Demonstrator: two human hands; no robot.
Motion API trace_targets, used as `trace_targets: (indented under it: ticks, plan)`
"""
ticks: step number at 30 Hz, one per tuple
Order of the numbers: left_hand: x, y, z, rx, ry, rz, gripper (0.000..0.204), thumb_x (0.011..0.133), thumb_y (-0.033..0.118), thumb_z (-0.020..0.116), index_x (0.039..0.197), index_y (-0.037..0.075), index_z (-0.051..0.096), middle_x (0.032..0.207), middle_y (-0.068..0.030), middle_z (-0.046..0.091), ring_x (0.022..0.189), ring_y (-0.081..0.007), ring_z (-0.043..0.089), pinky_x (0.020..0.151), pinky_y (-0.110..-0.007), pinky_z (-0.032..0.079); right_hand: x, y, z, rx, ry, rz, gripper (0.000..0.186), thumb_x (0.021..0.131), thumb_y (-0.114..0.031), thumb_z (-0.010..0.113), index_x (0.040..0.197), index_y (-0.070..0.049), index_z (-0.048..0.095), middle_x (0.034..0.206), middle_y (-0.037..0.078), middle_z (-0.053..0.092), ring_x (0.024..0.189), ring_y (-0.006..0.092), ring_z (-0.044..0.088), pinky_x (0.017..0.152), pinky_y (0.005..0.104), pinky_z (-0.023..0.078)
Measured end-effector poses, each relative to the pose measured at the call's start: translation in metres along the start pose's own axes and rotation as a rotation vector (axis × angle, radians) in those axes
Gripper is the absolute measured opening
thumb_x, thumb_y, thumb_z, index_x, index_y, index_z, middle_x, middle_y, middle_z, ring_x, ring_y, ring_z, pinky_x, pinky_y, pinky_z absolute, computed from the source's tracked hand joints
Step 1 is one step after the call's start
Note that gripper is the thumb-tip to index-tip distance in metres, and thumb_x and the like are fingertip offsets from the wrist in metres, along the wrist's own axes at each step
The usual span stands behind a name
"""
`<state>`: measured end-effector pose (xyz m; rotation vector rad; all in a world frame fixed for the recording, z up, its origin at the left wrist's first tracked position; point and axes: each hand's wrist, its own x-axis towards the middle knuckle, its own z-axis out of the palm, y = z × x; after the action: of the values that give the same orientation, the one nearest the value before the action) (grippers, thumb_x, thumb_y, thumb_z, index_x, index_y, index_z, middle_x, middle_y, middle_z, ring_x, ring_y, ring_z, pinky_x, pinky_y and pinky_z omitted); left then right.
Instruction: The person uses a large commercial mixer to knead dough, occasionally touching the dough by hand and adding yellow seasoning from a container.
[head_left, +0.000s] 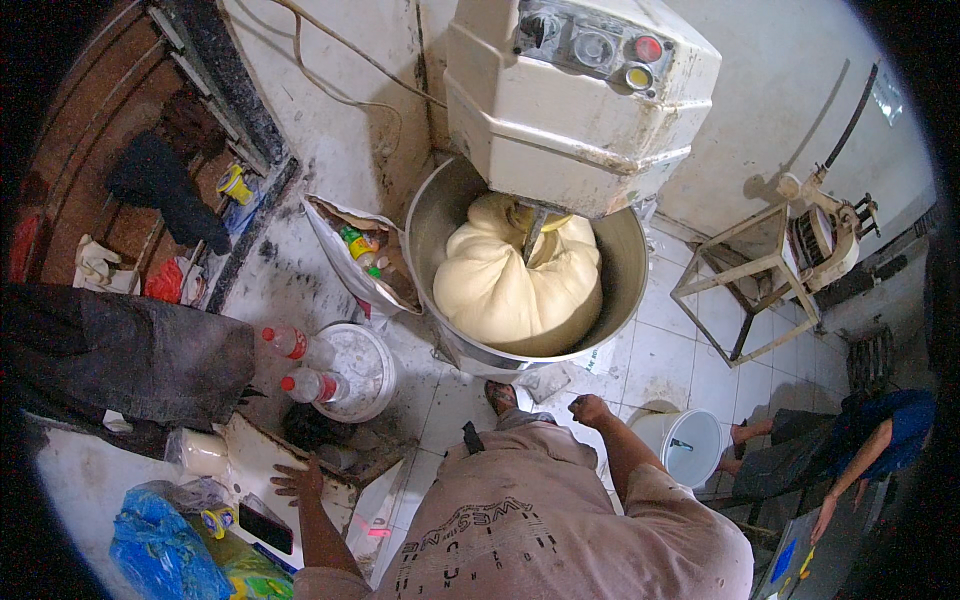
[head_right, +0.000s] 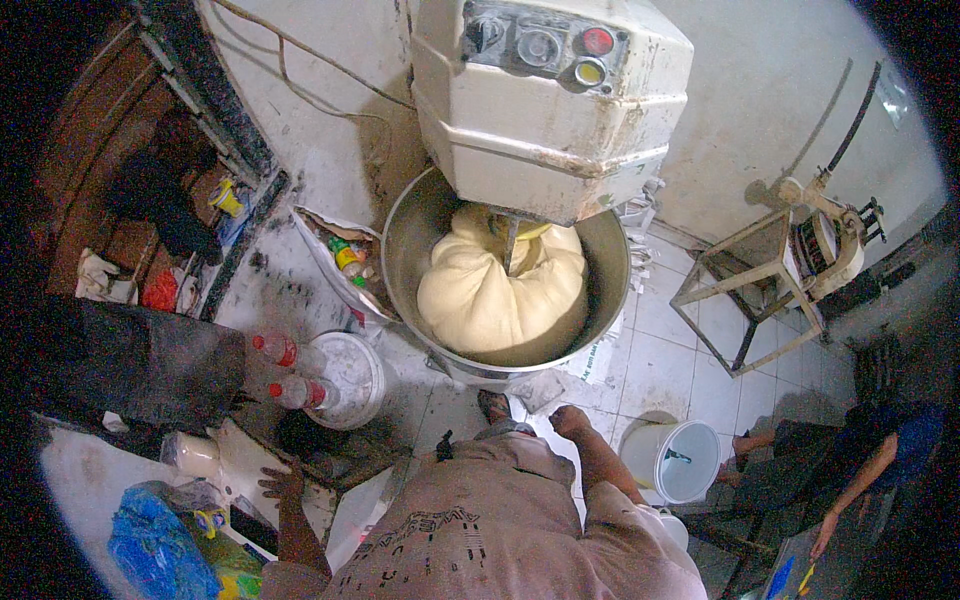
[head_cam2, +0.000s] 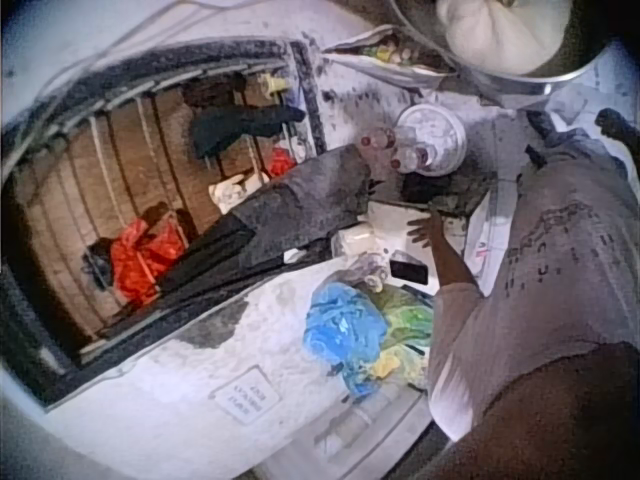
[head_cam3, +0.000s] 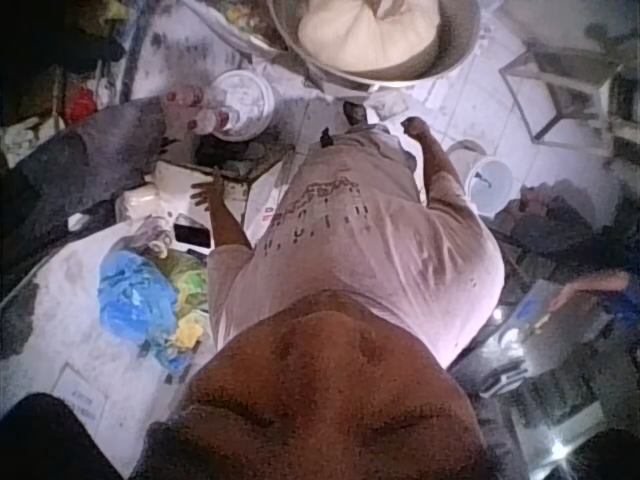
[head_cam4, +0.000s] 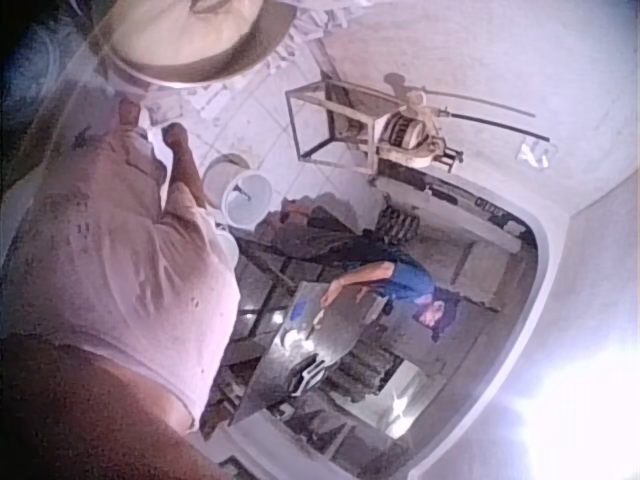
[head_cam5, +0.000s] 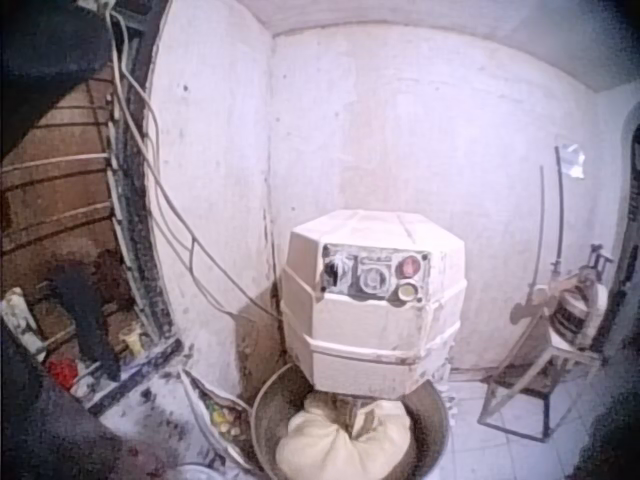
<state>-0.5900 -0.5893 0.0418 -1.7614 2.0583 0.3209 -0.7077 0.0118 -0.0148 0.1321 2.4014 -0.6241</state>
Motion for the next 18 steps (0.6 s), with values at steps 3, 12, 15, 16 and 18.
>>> trace_targets:
  ticks: [3, 12, 15, 16, 18]
  plan:
    - [0.028, -0.022, 0.012, 0.051, 0.011, 0.097, 0.107, 0.068, 0.073, 0.044, 0.136, 0.017, -0.016, 0.140, -0.0196, -0.020, 0.127, -0.0459, -0.013, 0.095, -0.067, 0.009, 0.003, -0.004, 0.000, -0.006, -0.014, -0.041, 0.032, 0.078, -0.028, 0.049, 0.081, 0.000, 0.063, 0.068, 0.011, 0.064, 0.064, 0.0218, 0.063, 0.066, 0.0339, 0.049]
    - [-0.001, -0.003, -0.001, -0.007, 0.025, -0.004, 0.105, 0.070, 0.071, 0.045, 0.137, 0.017, -0.015, 0.140, -0.0200, -0.019, 0.128, -0.0454, -0.012, 0.095, -0.066, 0.008, 0.004, 0.003, -0.003, -0.109, -0.013, -0.203, 0.032, 0.078, -0.029, 0.048, 0.079, 0.000, 0.063, 0.067, 0.010, 0.064, 0.064, 0.0209, 0.063, 0.065, 0.0333, 0.049]
    - [-0.007, -0.001, -0.005, 0.006, 0.017, -0.012, 0.105, 0.070, 0.071, 0.045, 0.137, 0.017, -0.015, 0.140, -0.0200, -0.020, 0.128, -0.0448, -0.012, 0.096, -0.066, 0.007, 0.007, 0.004, -0.002, -0.100, -0.004, -0.167, 0.030, 0.079, -0.028, 0.048, 0.076, -0.001, 0.062, 0.067, 0.011, 0.064, 0.063, 0.0217, 0.063, 0.064, 0.0339, 0.049]
    - [-0.009, 0.001, -0.006, 0.016, 0.006, -0.014, 0.106, 0.069, 0.072, 0.045, 0.136, 0.017, -0.016, 0.140, -0.0200, -0.020, 0.128, -0.0446, -0.012, 0.096, -0.066, 0.007, 0.009, 0.002, -0.001, -0.084, -0.003, -0.098, 0.030, 0.079, -0.027, 0.048, 0.074, -0.001, 0.061, 0.067, 0.011, 0.064, 0.063, 0.0221, 0.062, 0.064, 0.0342, 0.049]
    - [-0.010, 0.004, -0.007, 0.011, -0.011, -0.015, 0.106, 0.069, 0.072, 0.044, 0.136, 0.017, -0.016, 0.140, -0.0198, -0.020, 0.128, -0.0445, -0.012, 0.096, -0.066, 0.006, 0.013, 0.009, 0.003, -0.133, 0.017, -0.106, 0.030, 0.080, -0.027, 0.047, 0.072, -0.001, 0.060, 0.067, 0.011, 0.063, 0.062, 0.0227, 0.062, 0.063, 0.0347, 0.049]
